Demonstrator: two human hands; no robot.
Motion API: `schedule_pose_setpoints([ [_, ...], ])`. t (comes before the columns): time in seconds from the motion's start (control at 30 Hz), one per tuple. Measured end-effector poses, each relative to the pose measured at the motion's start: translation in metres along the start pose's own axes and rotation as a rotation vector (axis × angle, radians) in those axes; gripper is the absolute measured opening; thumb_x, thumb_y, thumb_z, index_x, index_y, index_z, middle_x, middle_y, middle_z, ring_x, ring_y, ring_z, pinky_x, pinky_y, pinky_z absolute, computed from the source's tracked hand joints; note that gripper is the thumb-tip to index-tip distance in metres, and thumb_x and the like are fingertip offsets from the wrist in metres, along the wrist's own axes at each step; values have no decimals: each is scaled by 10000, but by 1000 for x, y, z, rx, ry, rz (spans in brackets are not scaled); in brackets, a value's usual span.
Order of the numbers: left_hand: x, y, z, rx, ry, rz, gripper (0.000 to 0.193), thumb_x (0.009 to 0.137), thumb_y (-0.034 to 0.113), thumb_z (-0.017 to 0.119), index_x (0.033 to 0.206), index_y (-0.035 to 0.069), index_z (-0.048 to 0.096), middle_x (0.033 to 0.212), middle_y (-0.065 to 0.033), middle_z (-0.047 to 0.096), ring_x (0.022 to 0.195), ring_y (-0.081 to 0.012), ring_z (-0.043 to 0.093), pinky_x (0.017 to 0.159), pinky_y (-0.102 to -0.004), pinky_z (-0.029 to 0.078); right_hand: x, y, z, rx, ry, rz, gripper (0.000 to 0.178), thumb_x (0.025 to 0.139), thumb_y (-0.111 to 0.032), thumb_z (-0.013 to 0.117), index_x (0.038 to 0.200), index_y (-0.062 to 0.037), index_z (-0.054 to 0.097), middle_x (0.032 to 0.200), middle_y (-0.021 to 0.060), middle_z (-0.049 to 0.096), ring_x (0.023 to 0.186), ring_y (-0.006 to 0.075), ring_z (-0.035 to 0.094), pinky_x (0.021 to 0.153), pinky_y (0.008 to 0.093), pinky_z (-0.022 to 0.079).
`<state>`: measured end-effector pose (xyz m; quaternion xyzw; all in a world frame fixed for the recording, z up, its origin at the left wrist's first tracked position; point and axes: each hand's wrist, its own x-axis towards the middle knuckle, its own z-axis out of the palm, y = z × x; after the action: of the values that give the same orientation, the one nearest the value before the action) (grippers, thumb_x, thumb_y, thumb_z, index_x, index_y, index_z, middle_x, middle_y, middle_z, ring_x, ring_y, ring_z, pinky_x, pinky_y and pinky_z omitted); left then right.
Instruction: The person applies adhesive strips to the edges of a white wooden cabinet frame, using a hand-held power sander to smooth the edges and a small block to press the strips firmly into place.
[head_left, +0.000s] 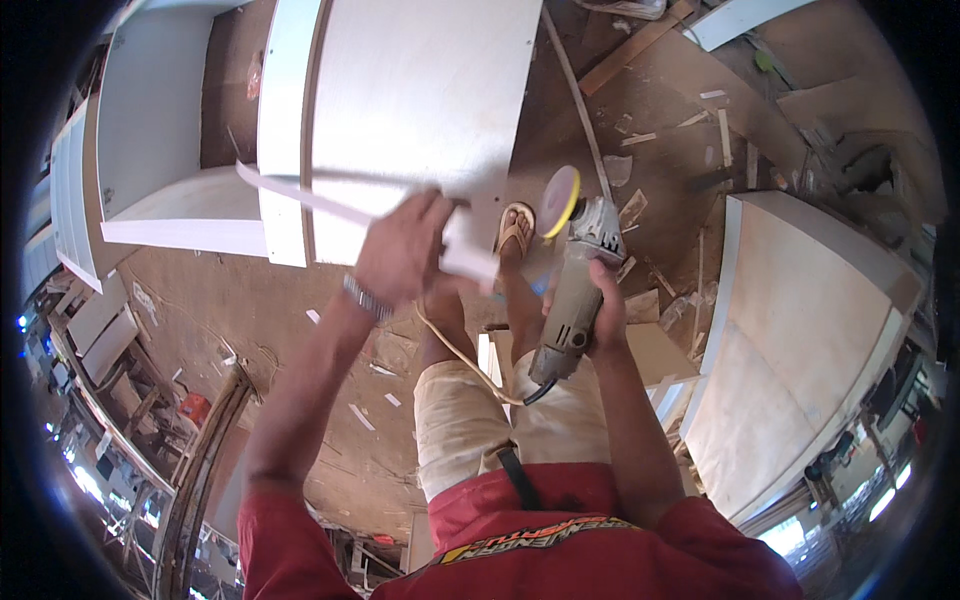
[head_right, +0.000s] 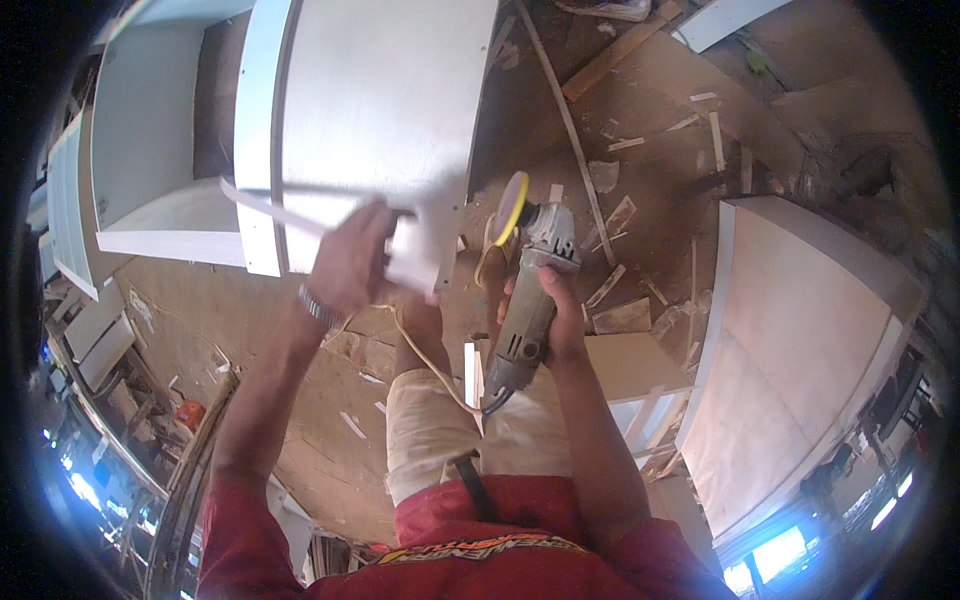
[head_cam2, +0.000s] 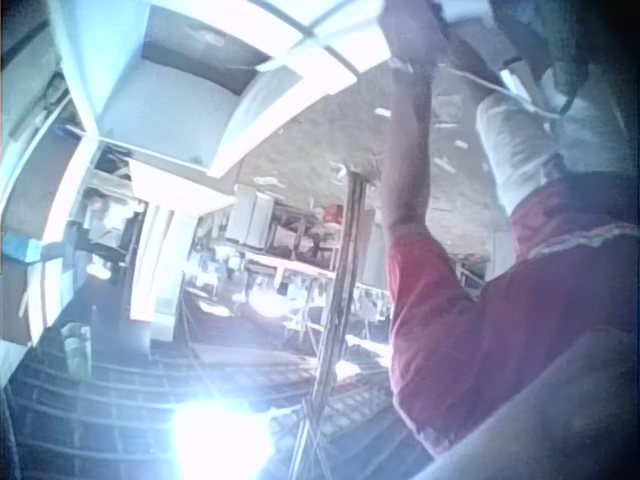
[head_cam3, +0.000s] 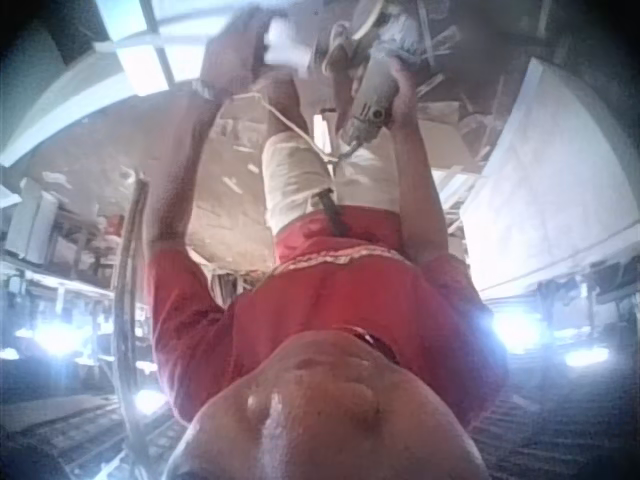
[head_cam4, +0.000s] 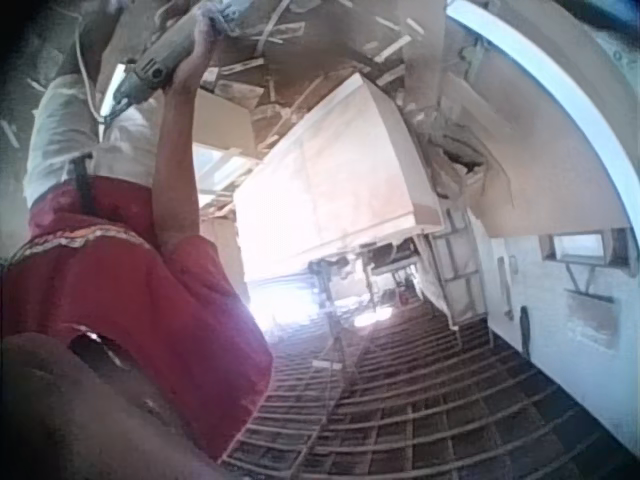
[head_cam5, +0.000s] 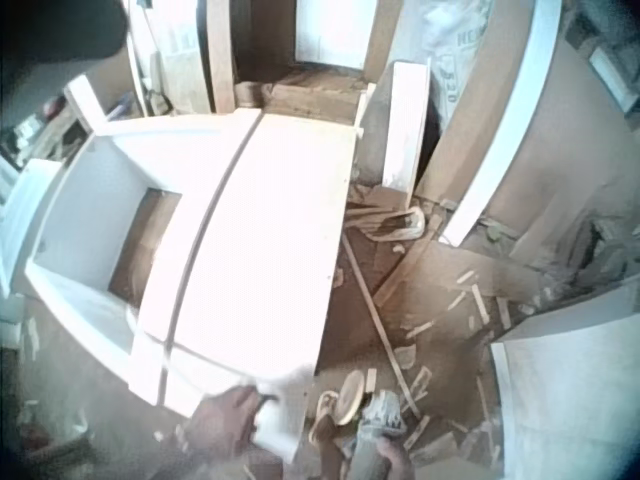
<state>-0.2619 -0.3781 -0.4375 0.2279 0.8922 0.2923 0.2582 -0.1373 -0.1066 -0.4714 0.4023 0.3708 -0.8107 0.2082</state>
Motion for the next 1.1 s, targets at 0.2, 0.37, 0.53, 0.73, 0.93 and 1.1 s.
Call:
schedule_pose_setpoints([
  [0.2, -83, 101, 4, -256, -37, -34, 913, 687, 288, 862, 1487, 86, 471, 972, -123, 637, 920, -338, 664, 799, -452, 555, -11, -39, 72, 180, -186, -102, 503, 966, -496, 570, 1177, -39, 566, 963, 127, 657, 761, 261, 689, 720, 420, 582],
  [0.37, -106, 77, 3, -340, 118, -15, 878, 748, 139, 793, 1545, 77, 430, 901, -114, 645, 898, -313, 661, 782, -423, 540, 2, -40, 119, 189, -364, -75, 518, 957, -495, 579, 1213, -47, 525, 980, 142, 646, 777, 282, 703, 649, 422, 598],
  [0.53, -115, 38, 0, -482, 210, -29, 874, 747, 259, 842, 1502, 36, 461, 1043, -141, 680, 910, -344, 654, 831, -429, 532, 31, -14, 151, 127, -483, 10, 623, 974, -615, 524, 1193, -32, 535, 988, 134, 643, 806, 271, 693, 686, 400, 590],
  [0.73, -53, 6, -8, -548, 269, -508, 899, 728, 461, 882, 1377, -50, 528, 1161, -247, 672, 1087, -342, 683, 910, -411, 540, 132, 24, 173, 196, -653, 169, 827, 948, -774, 440, 1173, 10, 578, 1001, 112, 654, 881, 252, 680, 772, 375, 583],
  [0.93, -29, -51, -3, -251, 474, -374, 813, 673, 342, 893, 1314, -16, 545, 1121, -205, 646, 1048, -377, 634, 902, -458, 528, 175, -7, 190, -773, -405, -201, 843, 904, -671, 665, 1396, -4, 512, 1158, 137, 682, 940, 218, 705, 740, 334, 595],
  [1.1, -34, -85, 1, -53, 470, -383, 825, 650, 330, 910, 1301, -7, 531, 1077, -184, 622, 1019, -384, 605, 885, -473, 518, 132, -34, 249, -1286, -349, -100, 805, 886, -705, 661, 1215, 30, 653, 933, 117, 714, 767, 193, 704, 615, 325, 560],
])
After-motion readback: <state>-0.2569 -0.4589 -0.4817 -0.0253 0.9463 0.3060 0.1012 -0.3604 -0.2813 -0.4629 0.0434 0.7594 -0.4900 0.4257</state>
